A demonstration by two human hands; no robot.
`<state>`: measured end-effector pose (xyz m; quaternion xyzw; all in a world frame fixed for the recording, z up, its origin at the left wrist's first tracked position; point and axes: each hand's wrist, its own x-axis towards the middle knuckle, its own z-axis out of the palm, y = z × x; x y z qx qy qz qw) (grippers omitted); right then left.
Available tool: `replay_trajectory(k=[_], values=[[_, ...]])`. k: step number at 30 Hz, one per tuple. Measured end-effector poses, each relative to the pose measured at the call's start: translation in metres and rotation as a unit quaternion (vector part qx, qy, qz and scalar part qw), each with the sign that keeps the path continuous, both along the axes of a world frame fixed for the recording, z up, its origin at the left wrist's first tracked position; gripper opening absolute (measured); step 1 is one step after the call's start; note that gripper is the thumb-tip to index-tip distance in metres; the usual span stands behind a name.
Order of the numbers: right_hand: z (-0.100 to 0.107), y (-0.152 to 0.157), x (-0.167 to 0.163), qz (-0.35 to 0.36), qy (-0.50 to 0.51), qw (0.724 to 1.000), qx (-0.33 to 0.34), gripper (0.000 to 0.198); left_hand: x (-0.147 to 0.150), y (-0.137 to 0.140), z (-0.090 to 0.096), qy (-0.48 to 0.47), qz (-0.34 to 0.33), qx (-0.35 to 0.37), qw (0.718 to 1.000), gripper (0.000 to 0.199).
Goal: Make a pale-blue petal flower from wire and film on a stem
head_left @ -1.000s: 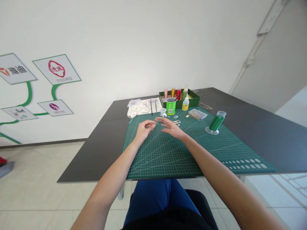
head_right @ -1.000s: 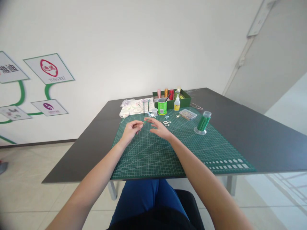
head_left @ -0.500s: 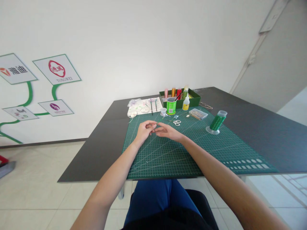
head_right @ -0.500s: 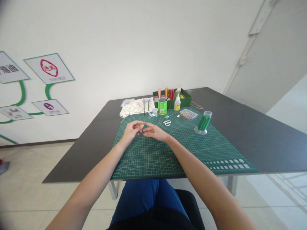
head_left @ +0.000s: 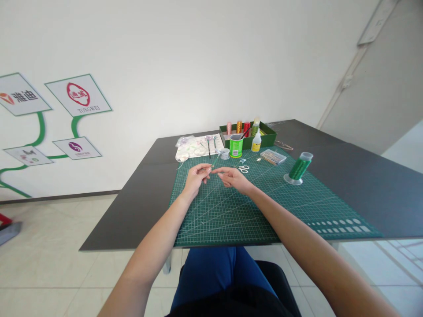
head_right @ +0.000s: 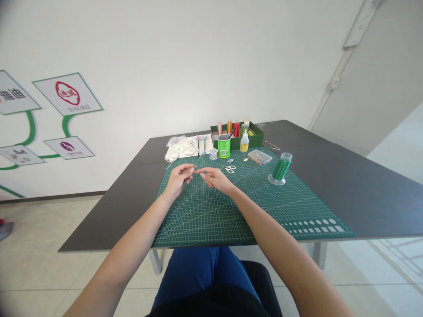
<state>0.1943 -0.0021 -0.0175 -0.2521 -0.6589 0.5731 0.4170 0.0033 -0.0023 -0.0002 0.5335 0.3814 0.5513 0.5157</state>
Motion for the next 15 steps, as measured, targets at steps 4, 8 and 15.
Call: replay_trajectory(k=[4,8,15], values=[[0.0026,-0.0024,0.0014,-0.005,0.004,1.000,-0.014,0.047,-0.0003,0.0026,-0.0009,-0.037,0.005,-0.006,0.999,0.042],[0.0028,-0.0021,0.0021,-0.011,0.006,1.000,-0.018,0.041,-0.0009,0.0043,-0.0021,-0.042,0.010,-0.010,0.999,0.042],[0.0025,-0.0004,0.0030,-0.023,0.011,1.000,-0.012,0.040,-0.0022,0.0045,-0.0017,-0.039,0.021,-0.009,0.999,0.041]])
